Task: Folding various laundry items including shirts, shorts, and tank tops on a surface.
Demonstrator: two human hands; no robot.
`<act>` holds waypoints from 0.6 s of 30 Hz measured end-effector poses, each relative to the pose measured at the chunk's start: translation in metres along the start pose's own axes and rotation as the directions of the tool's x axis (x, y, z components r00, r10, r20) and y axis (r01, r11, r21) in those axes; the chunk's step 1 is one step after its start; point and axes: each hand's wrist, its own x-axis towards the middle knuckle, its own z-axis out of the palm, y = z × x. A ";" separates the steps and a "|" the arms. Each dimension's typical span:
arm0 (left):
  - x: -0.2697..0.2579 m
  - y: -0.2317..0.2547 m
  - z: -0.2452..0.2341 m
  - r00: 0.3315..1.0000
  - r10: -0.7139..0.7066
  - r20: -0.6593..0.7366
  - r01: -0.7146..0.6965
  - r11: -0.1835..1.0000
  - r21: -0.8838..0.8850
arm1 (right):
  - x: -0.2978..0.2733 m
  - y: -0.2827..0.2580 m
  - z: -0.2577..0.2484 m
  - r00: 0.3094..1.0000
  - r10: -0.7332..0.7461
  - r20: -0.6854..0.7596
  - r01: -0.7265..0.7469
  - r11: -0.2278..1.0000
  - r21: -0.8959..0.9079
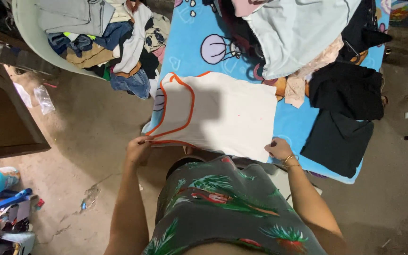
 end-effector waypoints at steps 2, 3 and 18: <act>0.007 0.018 -0.010 0.991 0.113 0.067 -0.115 0.993 0.030 | 0.018 -0.004 -0.016 0.997 0.025 0.074 -0.017 0.994 -0.112; 0.012 0.028 -0.015 0.965 0.221 0.138 -0.231 0.971 0.055 | 0.030 -0.007 -0.026 0.988 0.058 0.143 -0.025 0.975 -0.222; 0.183 0.203 0.128 0.807 0.568 0.161 -0.503 0.519 0.691 | 0.165 -0.063 -0.024 0.807 -0.157 -0.569 0.133 0.988 -0.083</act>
